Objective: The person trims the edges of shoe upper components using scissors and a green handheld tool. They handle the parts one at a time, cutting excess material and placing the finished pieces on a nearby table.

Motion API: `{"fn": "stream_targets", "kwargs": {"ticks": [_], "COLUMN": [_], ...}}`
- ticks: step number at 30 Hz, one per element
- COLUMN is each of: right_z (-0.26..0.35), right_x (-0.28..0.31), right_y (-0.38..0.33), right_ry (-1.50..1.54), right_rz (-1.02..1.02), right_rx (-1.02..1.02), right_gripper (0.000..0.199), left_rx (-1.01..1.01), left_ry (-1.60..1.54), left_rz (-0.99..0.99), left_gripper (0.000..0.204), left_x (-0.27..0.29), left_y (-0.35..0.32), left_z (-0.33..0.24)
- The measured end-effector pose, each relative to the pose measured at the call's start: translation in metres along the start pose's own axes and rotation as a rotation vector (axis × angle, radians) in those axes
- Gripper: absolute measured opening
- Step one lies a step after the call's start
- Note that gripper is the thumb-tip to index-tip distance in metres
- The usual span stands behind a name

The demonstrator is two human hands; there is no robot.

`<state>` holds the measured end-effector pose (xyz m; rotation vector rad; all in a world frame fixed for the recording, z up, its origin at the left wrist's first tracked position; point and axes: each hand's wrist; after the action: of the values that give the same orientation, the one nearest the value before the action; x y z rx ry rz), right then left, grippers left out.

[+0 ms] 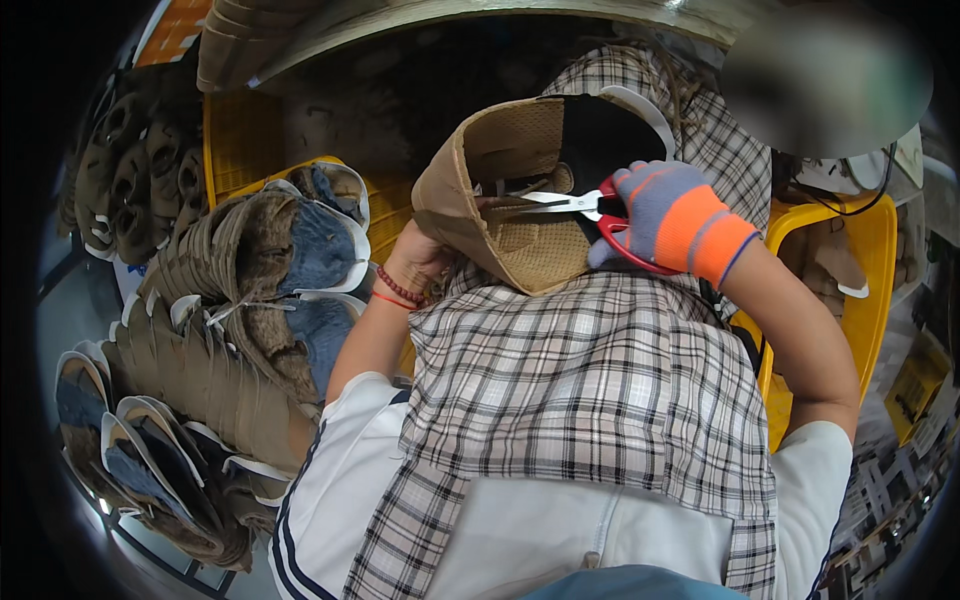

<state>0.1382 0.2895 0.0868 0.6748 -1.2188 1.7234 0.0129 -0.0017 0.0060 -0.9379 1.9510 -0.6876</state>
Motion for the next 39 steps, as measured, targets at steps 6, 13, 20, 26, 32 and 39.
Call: {"fn": "stream_targets", "kwargs": {"ticks": [6, 13, 20, 26, 32, 39], "right_z": [0.014, 0.017, 0.020, -0.036, -0.056, -0.040], "right_x": [0.003, 0.006, 0.019, 0.018, 0.011, 0.021], "right_y": [0.024, 0.023, 0.018, 0.009, 0.041, 0.077], "right_ry": [0.023, 0.011, -0.005, 0.323, 0.762, 0.601], "right_rz": [0.216, 0.165, 0.252, 0.469, 0.706, 0.687], "right_rx": [-0.036, 0.000, -0.015, -0.015, -0.044, 0.163], "right_gripper": [0.089, 0.085, 0.041, 0.070, 0.078, 0.074], "left_rx": [0.002, 0.022, -0.007, -0.256, -0.462, -0.601], "left_ry": [0.008, -0.037, 0.065, -0.037, 0.007, 0.652], "left_rz": [0.014, 0.019, 0.045, -0.018, -0.001, -0.073], "left_gripper": [0.049, 0.043, 0.042, 0.021, 0.024, 0.045], "left_x": [0.018, 0.033, 0.011, 0.003, 0.036, 0.019], "left_y": [0.008, 0.015, 0.006, 0.014, 0.069, 0.066], "left_z": [0.009, 0.016, 0.006, -0.004, 0.009, -0.005]}}
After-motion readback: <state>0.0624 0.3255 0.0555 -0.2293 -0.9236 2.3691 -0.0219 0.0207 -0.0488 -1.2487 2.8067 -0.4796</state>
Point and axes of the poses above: each hand's wrist, its own y-axis towards the middle knuckle, its own x-axis out of the back of the hand, z = x × y, and after that the axes turned 1 degree about x, right-handed
